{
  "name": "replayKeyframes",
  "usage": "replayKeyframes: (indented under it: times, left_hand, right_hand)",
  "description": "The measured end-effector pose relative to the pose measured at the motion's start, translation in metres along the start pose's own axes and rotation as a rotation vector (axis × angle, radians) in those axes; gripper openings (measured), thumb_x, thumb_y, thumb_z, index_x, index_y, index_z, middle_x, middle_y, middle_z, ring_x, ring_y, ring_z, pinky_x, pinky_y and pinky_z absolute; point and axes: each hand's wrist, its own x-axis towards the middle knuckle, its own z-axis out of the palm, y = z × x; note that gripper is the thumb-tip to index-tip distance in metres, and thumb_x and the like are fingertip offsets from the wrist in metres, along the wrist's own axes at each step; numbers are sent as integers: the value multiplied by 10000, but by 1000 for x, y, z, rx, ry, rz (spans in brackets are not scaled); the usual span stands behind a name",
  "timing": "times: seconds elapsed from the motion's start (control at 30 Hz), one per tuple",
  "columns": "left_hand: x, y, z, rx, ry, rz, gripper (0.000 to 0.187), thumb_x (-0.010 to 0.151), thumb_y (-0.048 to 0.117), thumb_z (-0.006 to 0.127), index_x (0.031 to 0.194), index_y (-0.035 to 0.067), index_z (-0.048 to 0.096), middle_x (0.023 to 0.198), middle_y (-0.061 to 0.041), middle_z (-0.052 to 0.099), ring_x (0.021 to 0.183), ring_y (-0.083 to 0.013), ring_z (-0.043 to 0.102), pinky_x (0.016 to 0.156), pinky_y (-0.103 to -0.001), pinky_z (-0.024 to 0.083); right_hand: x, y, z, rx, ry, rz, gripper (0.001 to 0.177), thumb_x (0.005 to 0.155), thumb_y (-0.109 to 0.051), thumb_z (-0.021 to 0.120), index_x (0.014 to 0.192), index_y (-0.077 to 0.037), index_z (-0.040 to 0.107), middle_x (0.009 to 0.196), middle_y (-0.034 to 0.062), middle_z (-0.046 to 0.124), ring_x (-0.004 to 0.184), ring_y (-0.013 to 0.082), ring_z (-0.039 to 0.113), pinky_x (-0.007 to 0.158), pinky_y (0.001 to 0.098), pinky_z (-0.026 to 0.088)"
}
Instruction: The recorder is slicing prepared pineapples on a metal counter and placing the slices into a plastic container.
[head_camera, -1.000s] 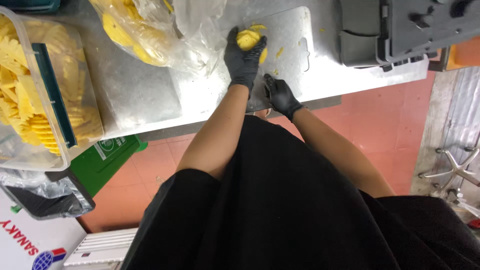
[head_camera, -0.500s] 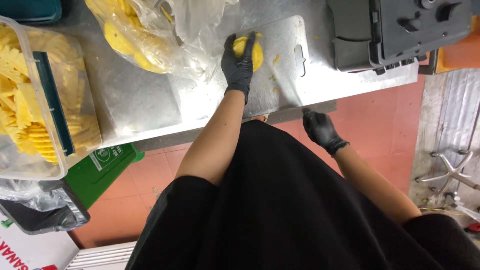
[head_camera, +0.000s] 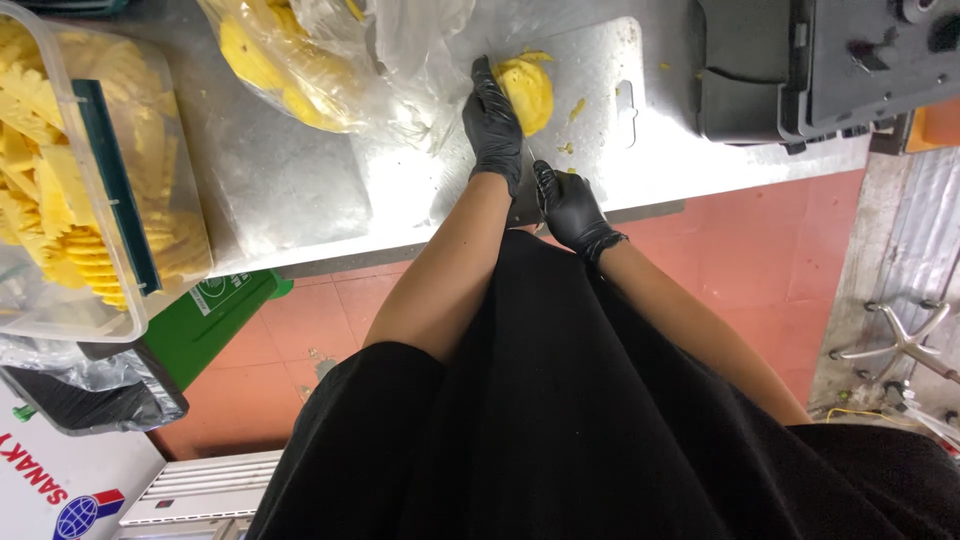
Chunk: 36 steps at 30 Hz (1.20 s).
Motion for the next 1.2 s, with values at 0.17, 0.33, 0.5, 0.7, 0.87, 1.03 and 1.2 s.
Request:
replayKeyframes:
  times: [0.17,0.33,0.5,0.7,0.87,1.03,1.2]
  left_hand:
    - [-43,36,-15,394,-144,430,667,1040,425,413,1609,92,316,1276,-161,651,1180,-216,623,1051,-328,463]
    - [-39,104,-19,1010,-549,1194,561,1028,401,553,1494,93,495,1419,-211,583,1326,-342,531,1157,-516,322]
    - [-1,72,-24,1185,-991,1420,429,977,378,693,1269,63,683,1367,-210,568,1320,-436,481,1131,-598,333]
    - [-13,84,-24,1138,-1051,1265,306,960,272,721,1169,49,704,1282,-213,600,1261,-449,510,1091,-558,398]
    - [-29,83,-23,1065,-729,1349,302,921,288,722,1121,63,707,1198,-166,662,1176,-382,590,1082,-529,425]
    - [-57,58,-17,810,-291,908,327,932,322,731,1125,58,738,1162,-137,711,1109,-320,662,988,-420,532]
    - [-53,5,-14,325,-51,506,299,1022,285,668,1180,45,750,1179,-105,769,1088,-225,732,988,-335,576]
  right_hand:
    - [0,1,0,-73,2,-171,472,1137,-335,454,1031,56,696,813,286,643,730,471,611,687,530,463]
    - [3,-21,-23,23,-68,76,497,1093,-389,493,929,33,699,799,287,641,763,455,659,710,503,505]
    - [13,-1,-21,-12,-172,79,426,1095,-359,469,1098,6,690,847,303,643,801,465,668,743,499,514]
    - [21,25,-17,33,-151,-53,416,1077,-321,442,1249,-21,674,964,294,679,890,473,656,772,499,515]
    - [-32,58,-77,11,-412,336,537,1101,-450,491,998,39,688,738,209,631,652,282,575,701,438,516]
    - [-53,77,-80,-2,-250,246,478,1112,-389,424,944,-15,670,647,165,570,575,272,555,630,434,472]
    - [-18,31,-5,-283,261,-512,587,1247,-372,242,1033,-16,657,834,164,630,814,318,591,721,419,467]
